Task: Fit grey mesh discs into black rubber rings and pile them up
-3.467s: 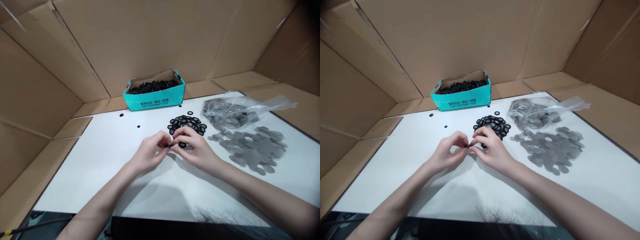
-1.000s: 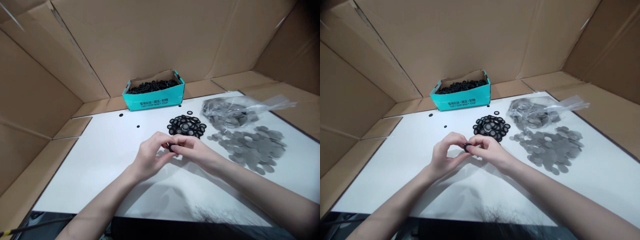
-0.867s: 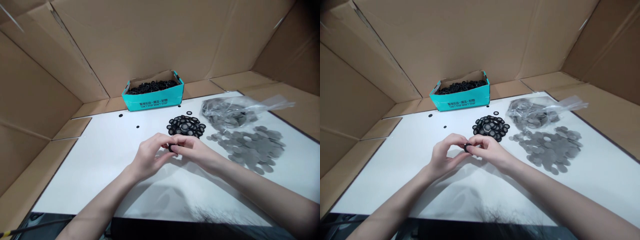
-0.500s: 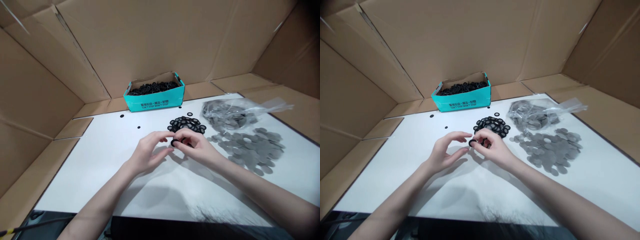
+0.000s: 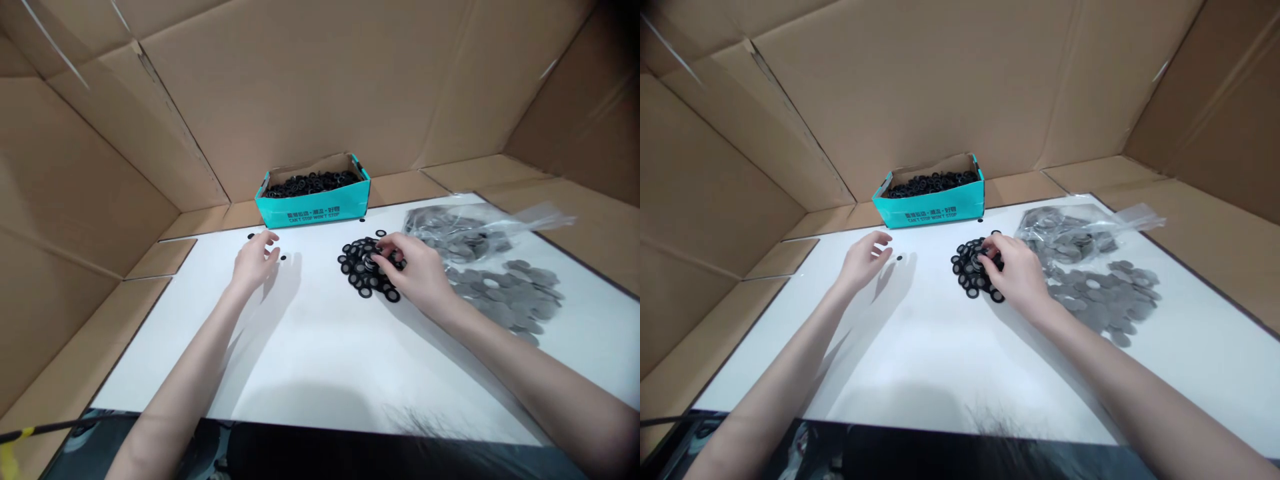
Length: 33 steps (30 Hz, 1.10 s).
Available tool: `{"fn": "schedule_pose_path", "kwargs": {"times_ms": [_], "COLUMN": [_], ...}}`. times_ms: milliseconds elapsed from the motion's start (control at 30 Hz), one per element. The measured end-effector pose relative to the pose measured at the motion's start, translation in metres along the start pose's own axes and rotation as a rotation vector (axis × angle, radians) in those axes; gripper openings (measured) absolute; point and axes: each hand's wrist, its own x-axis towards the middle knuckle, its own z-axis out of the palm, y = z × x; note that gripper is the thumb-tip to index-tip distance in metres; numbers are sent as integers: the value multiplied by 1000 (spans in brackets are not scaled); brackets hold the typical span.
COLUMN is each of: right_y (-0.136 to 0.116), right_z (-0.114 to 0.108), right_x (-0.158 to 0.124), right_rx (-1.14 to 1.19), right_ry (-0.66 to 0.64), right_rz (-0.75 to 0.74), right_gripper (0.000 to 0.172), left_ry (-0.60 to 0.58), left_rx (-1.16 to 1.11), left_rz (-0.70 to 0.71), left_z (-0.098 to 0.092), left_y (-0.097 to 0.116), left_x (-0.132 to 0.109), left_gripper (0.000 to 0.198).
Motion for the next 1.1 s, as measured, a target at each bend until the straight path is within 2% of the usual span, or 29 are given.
{"fn": "schedule_pose_path", "kwargs": {"times_ms": [200,433,600,733,867,1000,1100], "right_y": [7,5,-8,-19,-24,-27,-29], "right_z": [3,5,4,7,6,4,3], "right_x": [0,-1,-5,-11,-13,-13,-13], "right_rx": [-89,-88,40,108,157,206,246], "right_ry": [-17,-1,-16,-48,-51,-53,-60], "right_rz": [-7,-8,-157,-287,-313,-318,-307], "right_gripper": [18,24,20,18,17,16,16], "left_ry": [81,83,120,210,301,317,244], "left_rx": [138,156,82,-9,-144,-328,-476], "left_rz": [-116,-174,-182,-181,-158,-87,10], "left_z": [10,34,38,38,38,36,27], "left_y": [-39,-78,-90,-88,-77,-51,-21], "left_x": [29,52,66,67,57,41,23], "left_gripper": [36,47,41,37,33,26,27]}}
